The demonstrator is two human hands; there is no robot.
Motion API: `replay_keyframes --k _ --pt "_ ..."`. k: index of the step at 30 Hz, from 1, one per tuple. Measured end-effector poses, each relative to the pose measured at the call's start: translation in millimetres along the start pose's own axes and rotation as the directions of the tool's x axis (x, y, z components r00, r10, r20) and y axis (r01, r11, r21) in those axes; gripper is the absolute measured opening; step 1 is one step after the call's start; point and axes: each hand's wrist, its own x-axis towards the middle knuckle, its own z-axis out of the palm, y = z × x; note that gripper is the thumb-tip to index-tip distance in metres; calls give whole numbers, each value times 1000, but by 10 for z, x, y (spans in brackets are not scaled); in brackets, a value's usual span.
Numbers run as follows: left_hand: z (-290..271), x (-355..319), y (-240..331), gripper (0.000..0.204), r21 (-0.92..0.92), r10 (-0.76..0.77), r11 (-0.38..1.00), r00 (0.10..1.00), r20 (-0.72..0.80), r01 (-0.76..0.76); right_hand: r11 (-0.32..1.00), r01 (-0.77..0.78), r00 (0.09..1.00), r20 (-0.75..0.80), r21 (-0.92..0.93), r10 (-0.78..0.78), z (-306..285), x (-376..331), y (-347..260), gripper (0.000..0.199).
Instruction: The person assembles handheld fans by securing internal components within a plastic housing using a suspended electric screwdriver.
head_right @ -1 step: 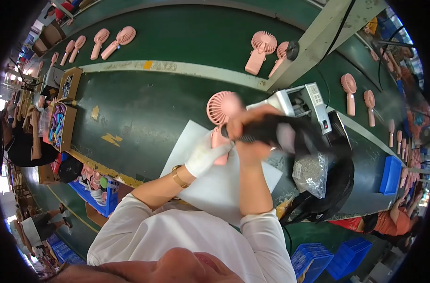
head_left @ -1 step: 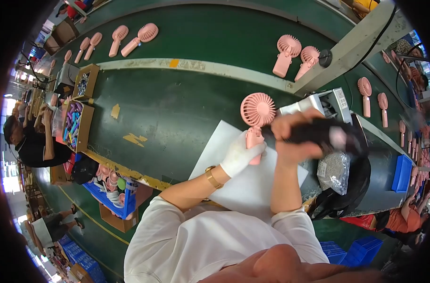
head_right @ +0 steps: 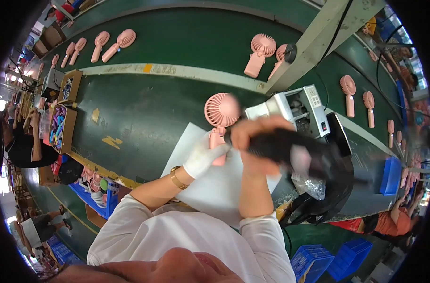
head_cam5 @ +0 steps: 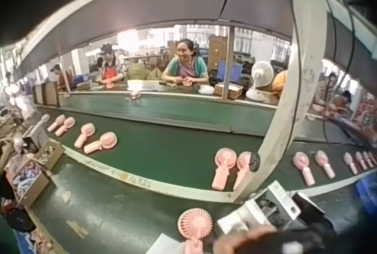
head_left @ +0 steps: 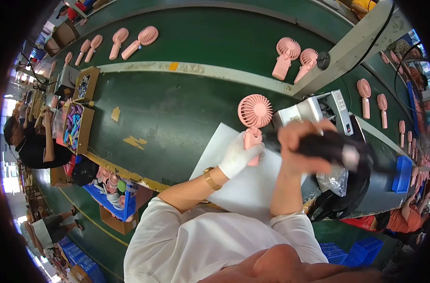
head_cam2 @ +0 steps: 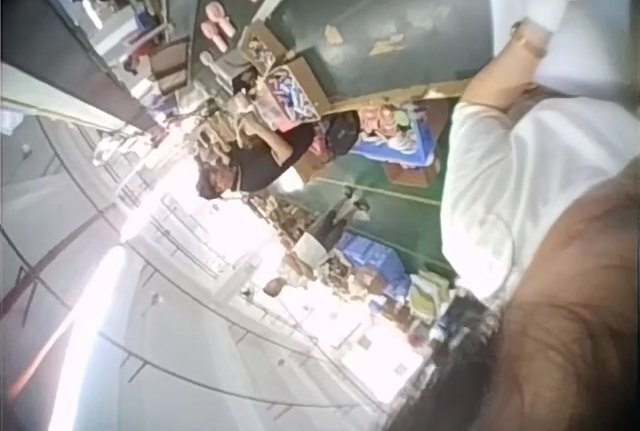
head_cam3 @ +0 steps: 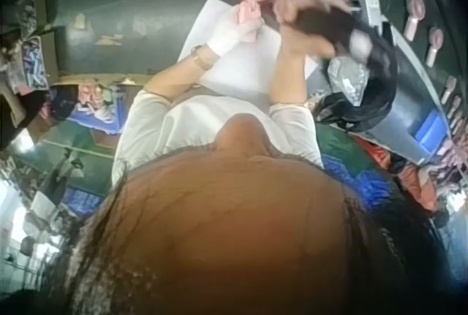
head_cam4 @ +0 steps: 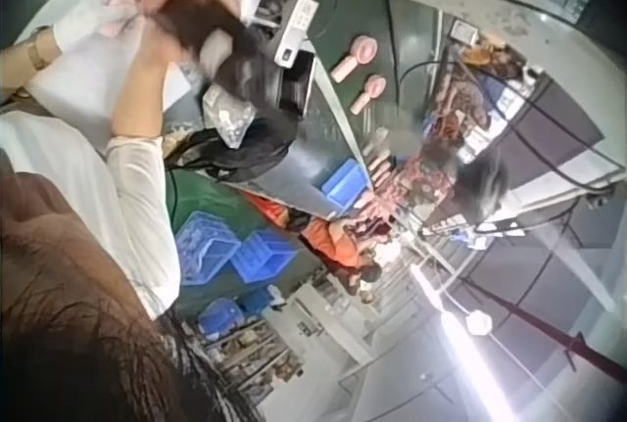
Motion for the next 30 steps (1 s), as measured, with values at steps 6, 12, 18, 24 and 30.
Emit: replay_keyframes --k 6,12,18,24,30 --pt "-88 1131 953 47 637 204 758 979 -29 -139 887 25 831 484 461 -275 -26 160 -914 45" --pt "497 2316 955 32 829 620 108 689 376 -549 799 11 762 512 601 -396 -76 184 -1041 30" --pt "529 3678 512 29 764 331 -87 705 627 -639 789 21 777 487 614 -400 -213 180 -1173 23" --pt "989 3476 477 56 466 -141 12 460 877 -885 821 16 839 439 571 -322 -322 232 -1229 40" --pt "1263 3540 541 40 631 -421 -245 667 615 -736 863 126 790 477 489 -386 -412 190 -1157 45"
